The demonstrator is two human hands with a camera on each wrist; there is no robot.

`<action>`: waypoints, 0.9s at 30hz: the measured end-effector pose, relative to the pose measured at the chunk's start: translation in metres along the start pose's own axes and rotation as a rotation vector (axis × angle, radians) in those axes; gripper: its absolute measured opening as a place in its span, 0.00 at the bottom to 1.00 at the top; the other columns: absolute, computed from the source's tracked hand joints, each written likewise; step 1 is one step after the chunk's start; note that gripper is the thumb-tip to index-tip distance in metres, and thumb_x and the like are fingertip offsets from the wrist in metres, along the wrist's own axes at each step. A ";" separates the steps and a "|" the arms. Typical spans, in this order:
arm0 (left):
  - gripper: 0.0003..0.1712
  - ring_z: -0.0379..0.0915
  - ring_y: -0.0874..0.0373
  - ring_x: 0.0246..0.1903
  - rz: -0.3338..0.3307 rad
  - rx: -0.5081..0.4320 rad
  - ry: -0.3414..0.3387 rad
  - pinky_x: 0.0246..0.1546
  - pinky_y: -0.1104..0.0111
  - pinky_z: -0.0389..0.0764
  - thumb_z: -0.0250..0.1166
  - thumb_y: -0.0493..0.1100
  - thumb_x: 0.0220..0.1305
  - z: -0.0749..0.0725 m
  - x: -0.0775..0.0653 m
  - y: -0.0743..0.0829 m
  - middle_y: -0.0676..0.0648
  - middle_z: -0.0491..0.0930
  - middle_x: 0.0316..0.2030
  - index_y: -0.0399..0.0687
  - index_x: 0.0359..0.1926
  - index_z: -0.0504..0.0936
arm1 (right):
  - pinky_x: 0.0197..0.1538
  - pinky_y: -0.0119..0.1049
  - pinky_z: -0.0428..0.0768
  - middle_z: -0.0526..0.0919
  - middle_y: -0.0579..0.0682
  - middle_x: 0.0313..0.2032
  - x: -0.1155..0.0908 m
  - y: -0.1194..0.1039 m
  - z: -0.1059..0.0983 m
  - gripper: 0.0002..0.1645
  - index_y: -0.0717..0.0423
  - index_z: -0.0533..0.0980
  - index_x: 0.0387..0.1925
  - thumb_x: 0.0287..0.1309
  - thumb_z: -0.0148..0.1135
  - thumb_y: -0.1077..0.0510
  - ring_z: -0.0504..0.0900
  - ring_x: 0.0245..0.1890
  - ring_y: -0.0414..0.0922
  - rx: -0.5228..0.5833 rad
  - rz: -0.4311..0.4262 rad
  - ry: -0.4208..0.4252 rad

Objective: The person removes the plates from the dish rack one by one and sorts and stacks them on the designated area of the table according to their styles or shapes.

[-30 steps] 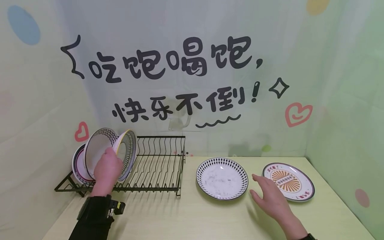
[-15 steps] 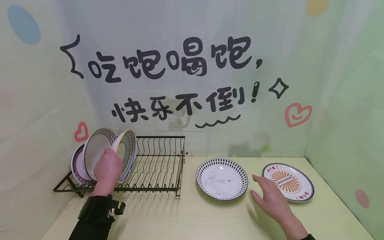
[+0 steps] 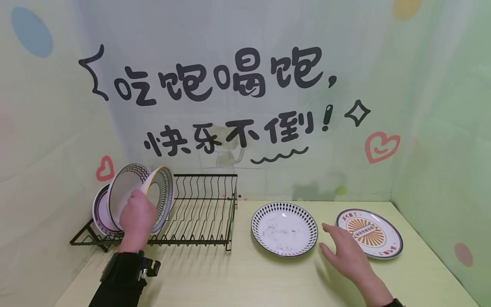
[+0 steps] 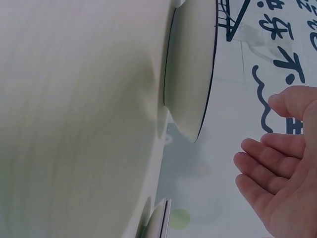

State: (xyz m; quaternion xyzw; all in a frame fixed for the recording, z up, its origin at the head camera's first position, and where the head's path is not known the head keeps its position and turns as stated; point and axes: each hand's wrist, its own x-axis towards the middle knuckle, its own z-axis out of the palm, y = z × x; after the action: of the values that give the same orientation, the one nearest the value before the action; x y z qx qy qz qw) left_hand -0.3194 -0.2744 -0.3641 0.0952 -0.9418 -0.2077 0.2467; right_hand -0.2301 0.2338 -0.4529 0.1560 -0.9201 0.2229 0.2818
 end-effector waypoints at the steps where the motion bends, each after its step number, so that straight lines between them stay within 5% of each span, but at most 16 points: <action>1: 0.13 0.76 0.31 0.23 0.001 0.001 0.005 0.13 0.49 0.74 0.53 0.30 0.61 0.000 0.000 0.000 0.22 0.74 0.33 0.20 0.41 0.65 | 0.54 0.57 0.76 0.82 0.60 0.49 0.000 0.000 0.000 0.30 0.67 0.76 0.55 0.51 0.72 0.62 0.79 0.51 0.61 0.000 0.000 -0.001; 16: 0.13 0.72 0.34 0.22 0.021 -0.053 0.145 0.14 0.50 0.74 0.54 0.28 0.59 -0.015 -0.002 0.014 0.26 0.70 0.34 0.19 0.42 0.67 | 0.54 0.57 0.76 0.82 0.61 0.49 0.000 0.000 -0.003 0.29 0.68 0.76 0.55 0.50 0.72 0.62 0.79 0.51 0.61 -0.003 -0.020 0.015; 27: 0.22 0.74 0.31 0.33 -0.052 -0.179 0.120 0.27 0.46 0.80 0.53 0.28 0.60 -0.032 -0.010 0.030 0.24 0.70 0.44 0.19 0.56 0.66 | 0.55 0.57 0.75 0.81 0.61 0.51 0.006 -0.005 -0.009 0.29 0.68 0.75 0.56 0.52 0.71 0.62 0.78 0.53 0.61 0.024 -0.012 0.013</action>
State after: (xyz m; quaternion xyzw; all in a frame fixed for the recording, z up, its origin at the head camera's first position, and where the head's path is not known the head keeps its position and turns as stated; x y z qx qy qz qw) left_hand -0.2964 -0.2555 -0.3296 0.1095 -0.9002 -0.2915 0.3045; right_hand -0.2283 0.2329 -0.4410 0.1634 -0.9146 0.2330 0.2872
